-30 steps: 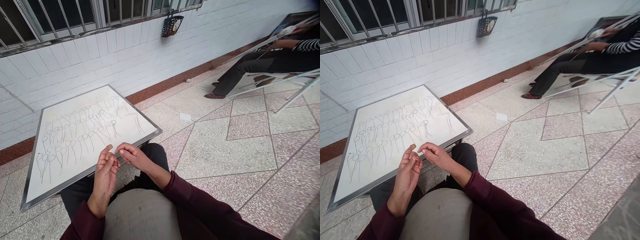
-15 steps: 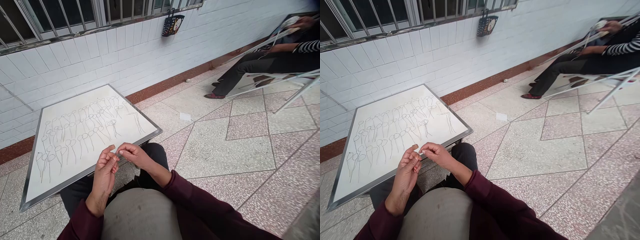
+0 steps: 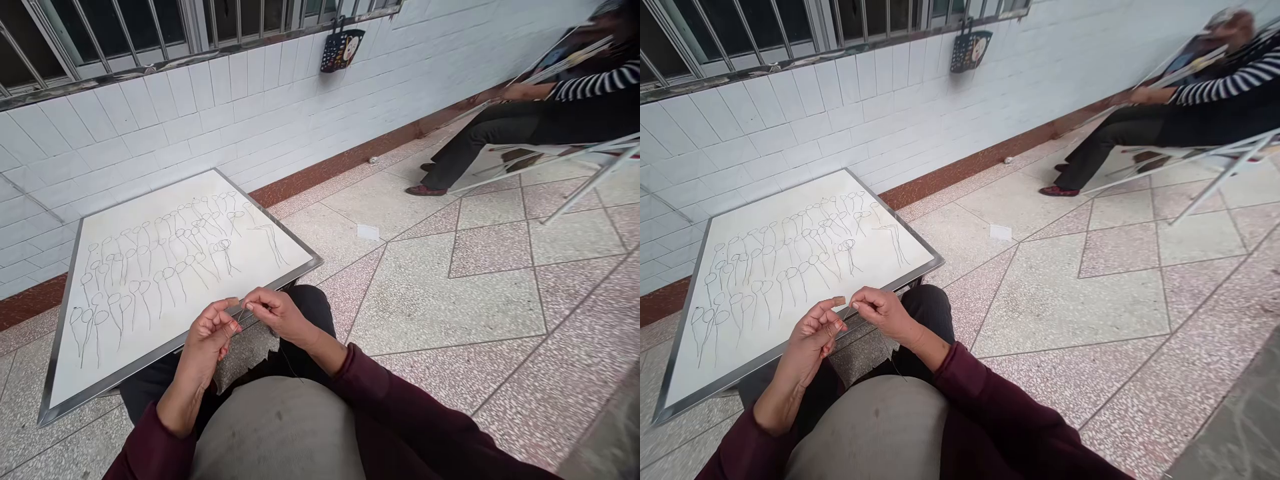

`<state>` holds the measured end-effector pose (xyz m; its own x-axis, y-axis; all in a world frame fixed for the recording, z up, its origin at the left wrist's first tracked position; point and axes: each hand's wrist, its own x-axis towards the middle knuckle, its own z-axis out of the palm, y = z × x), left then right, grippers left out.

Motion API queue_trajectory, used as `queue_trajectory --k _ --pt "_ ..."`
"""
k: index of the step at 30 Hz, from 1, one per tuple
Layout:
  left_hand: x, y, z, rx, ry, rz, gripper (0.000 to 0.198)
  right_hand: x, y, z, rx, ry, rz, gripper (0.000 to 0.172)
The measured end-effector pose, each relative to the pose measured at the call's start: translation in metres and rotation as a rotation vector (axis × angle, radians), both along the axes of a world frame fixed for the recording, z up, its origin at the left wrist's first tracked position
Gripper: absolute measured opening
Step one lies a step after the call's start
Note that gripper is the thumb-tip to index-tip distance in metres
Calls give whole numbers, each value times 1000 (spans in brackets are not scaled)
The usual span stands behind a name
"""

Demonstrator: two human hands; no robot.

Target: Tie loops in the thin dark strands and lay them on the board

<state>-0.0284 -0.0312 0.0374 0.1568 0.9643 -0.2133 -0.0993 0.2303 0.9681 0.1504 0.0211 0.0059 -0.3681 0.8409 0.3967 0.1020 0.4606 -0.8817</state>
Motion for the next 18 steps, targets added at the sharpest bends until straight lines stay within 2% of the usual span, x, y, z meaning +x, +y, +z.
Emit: queue_trajectory --k 5,14,16,18 --pt "-2 -2 2 17 58 -25 46 3 -2 -1 15 -19 -51 16" --pt "-2 -3 5 21 101 9 51 3 0 -11 -73 -13 -106 18" --pt "-8 -5 2 19 115 21 52 8 6 -13 -108 15 -163 18" --pt "-19 -7 -2 -4 144 52 53 16 14 -13 -129 72 -296 18"
